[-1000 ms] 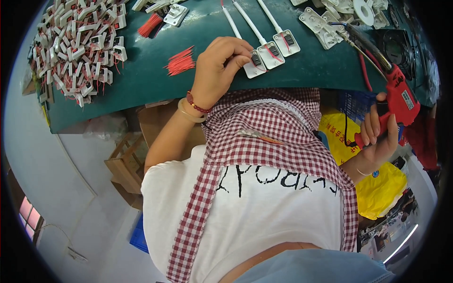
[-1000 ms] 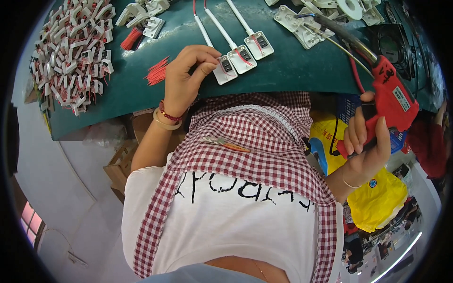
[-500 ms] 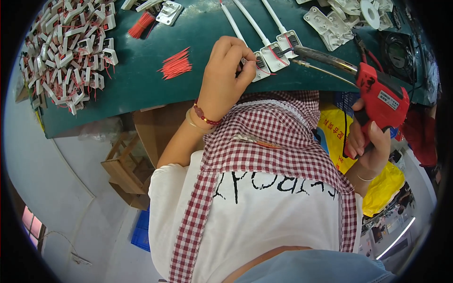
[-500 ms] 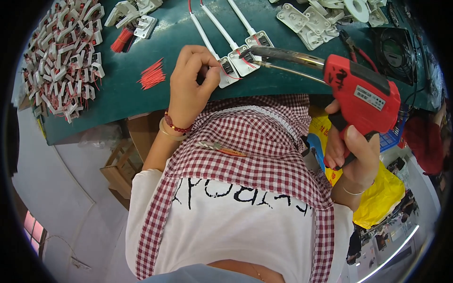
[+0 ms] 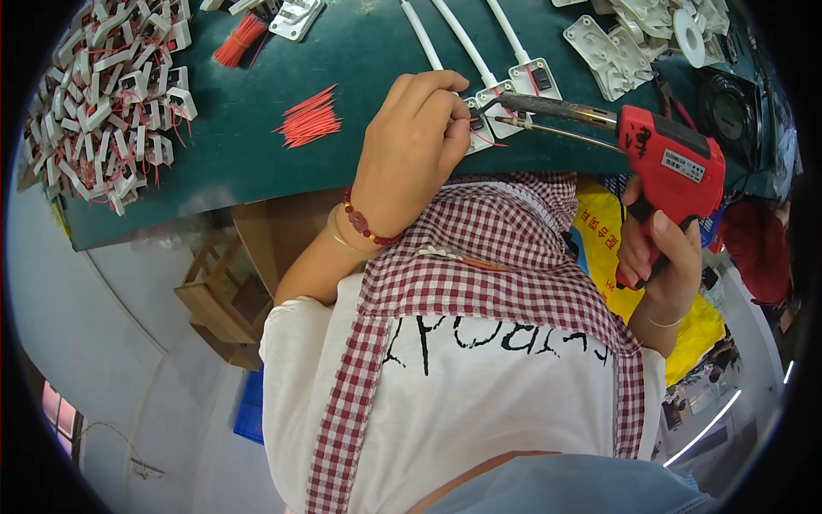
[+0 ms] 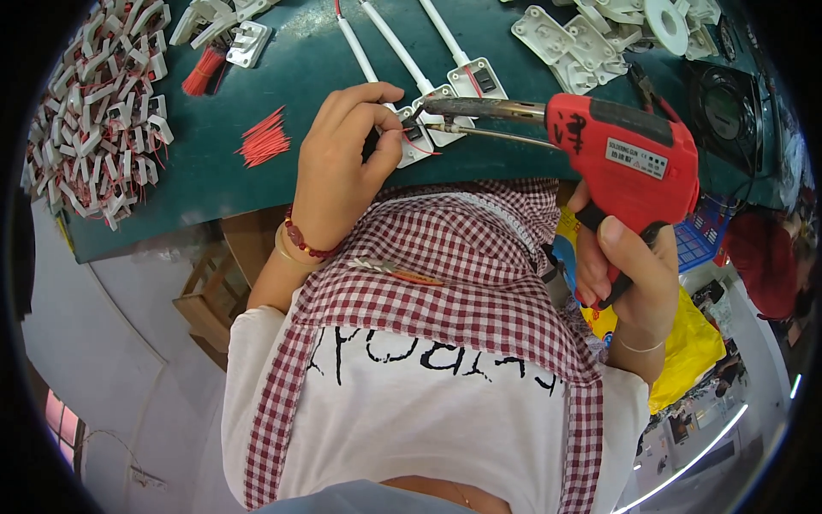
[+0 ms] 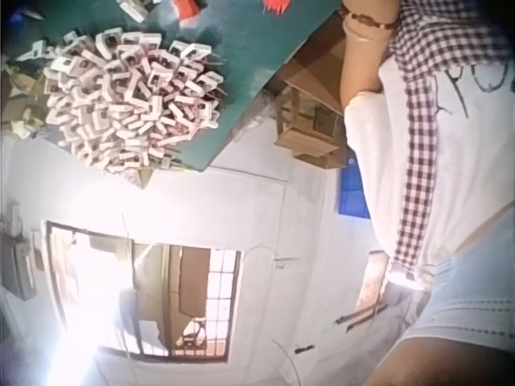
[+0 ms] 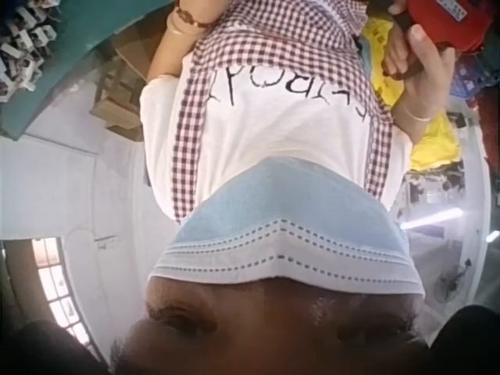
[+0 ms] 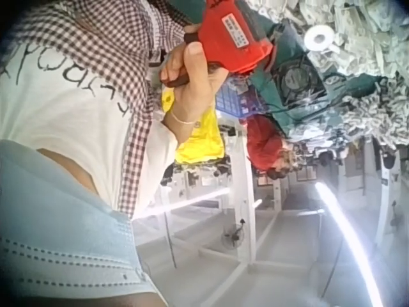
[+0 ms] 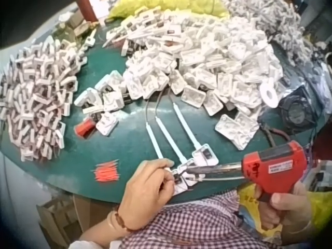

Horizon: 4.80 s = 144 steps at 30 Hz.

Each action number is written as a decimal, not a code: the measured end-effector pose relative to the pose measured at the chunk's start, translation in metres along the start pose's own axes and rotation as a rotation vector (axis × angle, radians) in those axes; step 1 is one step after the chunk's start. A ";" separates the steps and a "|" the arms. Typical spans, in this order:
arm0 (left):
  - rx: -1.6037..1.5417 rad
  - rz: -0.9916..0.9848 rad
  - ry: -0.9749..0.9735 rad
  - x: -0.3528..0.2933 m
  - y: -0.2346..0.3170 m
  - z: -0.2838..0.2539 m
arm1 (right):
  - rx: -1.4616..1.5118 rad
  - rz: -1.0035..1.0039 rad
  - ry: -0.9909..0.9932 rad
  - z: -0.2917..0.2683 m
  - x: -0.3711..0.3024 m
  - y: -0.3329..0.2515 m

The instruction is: The person solders wires onto small electronic components and plastic housings using a soldering iron and solder wire, holding the wires with pliers.

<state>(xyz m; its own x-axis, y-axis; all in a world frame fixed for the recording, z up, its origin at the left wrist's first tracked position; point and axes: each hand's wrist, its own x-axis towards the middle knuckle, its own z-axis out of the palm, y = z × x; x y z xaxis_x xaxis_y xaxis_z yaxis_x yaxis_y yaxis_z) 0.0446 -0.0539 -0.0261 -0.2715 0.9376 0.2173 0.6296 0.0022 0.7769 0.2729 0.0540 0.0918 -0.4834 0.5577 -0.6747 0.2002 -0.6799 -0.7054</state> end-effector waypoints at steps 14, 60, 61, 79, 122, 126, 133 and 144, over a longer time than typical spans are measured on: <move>-0.038 -0.067 -0.052 0.002 -0.003 -0.008 | 0.008 0.050 0.027 0.006 0.005 0.000; 0.682 -0.269 -0.145 0.000 -0.046 -0.085 | 0.077 -0.085 0.056 -0.012 -0.005 0.008; 0.678 -0.264 -0.147 0.000 -0.046 -0.085 | 0.072 -0.095 0.059 -0.013 -0.005 0.009; -0.109 0.066 -0.059 0.029 0.011 0.011 | 0.192 -0.235 0.103 -0.038 -0.014 0.010; 0.007 -0.003 0.176 0.016 0.006 0.013 | 0.036 -0.136 0.096 -0.020 -0.005 0.004; 0.228 0.005 0.161 0.014 0.008 0.010 | 0.024 -0.106 0.096 -0.015 -0.005 0.005; 0.194 -0.014 0.101 0.008 0.004 0.012 | -0.011 -0.073 0.109 -0.005 -0.004 0.001; 0.222 0.001 0.060 0.011 0.006 0.005 | -0.050 -0.036 0.078 -0.002 0.000 0.000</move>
<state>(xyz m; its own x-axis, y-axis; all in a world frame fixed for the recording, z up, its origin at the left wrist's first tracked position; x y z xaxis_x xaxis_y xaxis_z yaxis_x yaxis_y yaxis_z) 0.0492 -0.0419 -0.0225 -0.3100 0.9151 0.2578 0.7728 0.0846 0.6289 0.2745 0.0547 0.0913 -0.4233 0.6185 -0.6620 0.2271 -0.6349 -0.7384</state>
